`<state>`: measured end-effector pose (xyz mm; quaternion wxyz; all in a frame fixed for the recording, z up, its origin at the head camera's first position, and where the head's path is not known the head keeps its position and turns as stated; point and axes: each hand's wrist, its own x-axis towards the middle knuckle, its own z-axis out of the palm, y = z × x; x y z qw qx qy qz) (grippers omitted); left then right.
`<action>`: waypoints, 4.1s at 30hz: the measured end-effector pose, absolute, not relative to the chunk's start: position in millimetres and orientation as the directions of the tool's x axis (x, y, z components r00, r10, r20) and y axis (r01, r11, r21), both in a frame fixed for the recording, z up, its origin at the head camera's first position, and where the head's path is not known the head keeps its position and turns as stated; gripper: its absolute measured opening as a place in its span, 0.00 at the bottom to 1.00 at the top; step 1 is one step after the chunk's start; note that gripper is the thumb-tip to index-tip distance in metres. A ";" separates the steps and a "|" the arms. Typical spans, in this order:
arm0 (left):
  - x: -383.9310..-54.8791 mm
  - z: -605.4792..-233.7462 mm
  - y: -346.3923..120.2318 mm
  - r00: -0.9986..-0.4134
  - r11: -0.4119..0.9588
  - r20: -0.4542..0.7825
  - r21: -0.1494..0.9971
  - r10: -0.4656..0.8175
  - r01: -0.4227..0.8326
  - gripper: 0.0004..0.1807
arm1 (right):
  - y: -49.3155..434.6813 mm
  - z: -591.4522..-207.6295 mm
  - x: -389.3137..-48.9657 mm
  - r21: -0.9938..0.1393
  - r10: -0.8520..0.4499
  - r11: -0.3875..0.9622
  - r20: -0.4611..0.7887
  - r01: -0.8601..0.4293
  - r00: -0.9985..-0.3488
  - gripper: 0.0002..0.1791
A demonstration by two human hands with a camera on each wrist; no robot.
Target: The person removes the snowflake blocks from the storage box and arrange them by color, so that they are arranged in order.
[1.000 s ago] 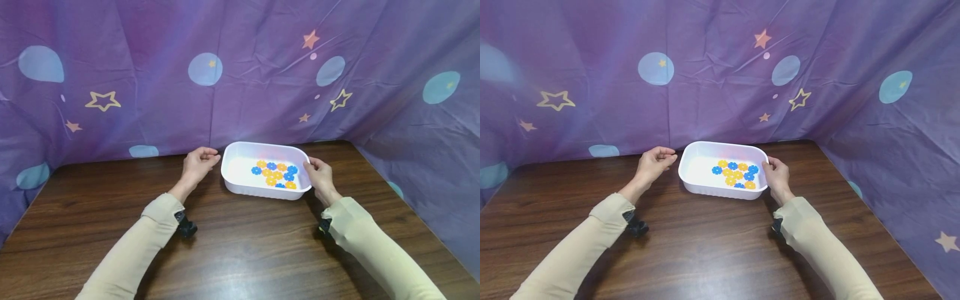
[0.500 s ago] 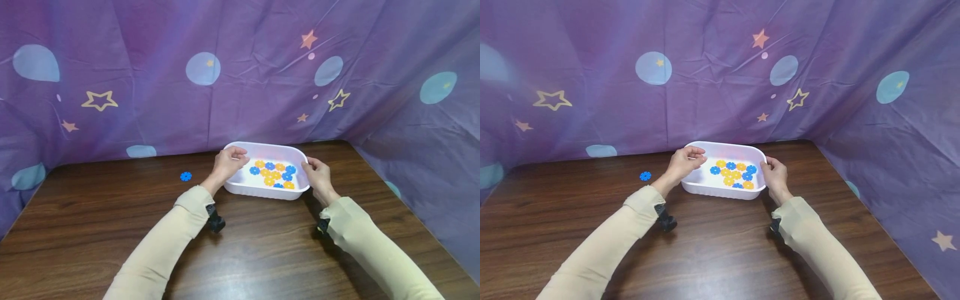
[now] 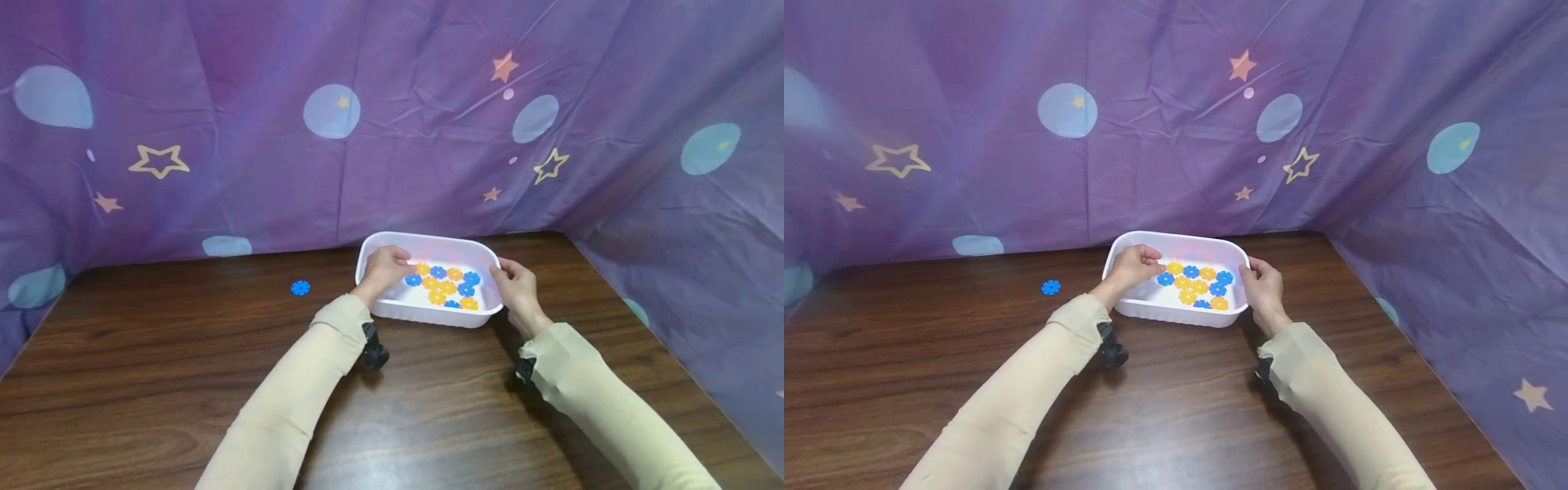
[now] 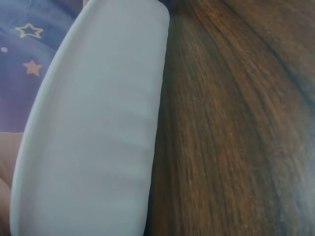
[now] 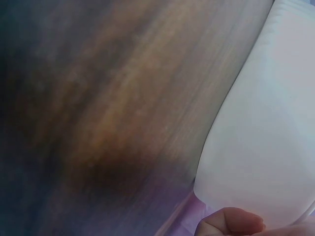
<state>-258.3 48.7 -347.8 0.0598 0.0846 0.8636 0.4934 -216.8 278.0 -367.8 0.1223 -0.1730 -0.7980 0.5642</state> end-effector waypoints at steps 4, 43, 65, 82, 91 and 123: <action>-259.8 -349.9 51.7 -0.979 0.523 -0.035 0.849 0.201 0.077 0.19 | 278.3 -368.2 -216.5 -0.939 0.418 0.309 -0.006 0.148 -0.908 0.22; -268.4 -361.7 66.9 -0.970 0.781 -0.069 0.608 0.232 0.144 0.17 | 277.7 -367.2 -216.6 -0.950 0.418 0.287 0.008 0.123 -0.909 0.21; -266.1 -361.7 66.5 -0.971 0.781 -0.020 0.597 0.240 0.181 0.19 | 278.6 -368.4 -217.8 -0.949 0.419 0.288 0.003 0.130 -0.908 0.21; -265.2 -357.8 62.6 -0.969 0.650 -0.014 0.745 0.245 0.154 0.15 | 277.4 -367.3 -217.1 -0.947 0.414 0.294 0.003 0.131 -0.910 0.22; -266.5 -352.9 59.8 -0.973 0.527 -0.010 0.842 0.231 0.117 0.15 | 278.4 -368.7 -216.3 -0.943 0.416 0.301 -0.003 0.140 -0.909 0.22; -253.9 -316.5 -11.1 -0.981 0.021 -0.121 0.993 0.154 -0.119 0.20 | 277.3 -366.6 -216.8 -0.942 0.408 0.312 0.014 0.125 -0.913 0.22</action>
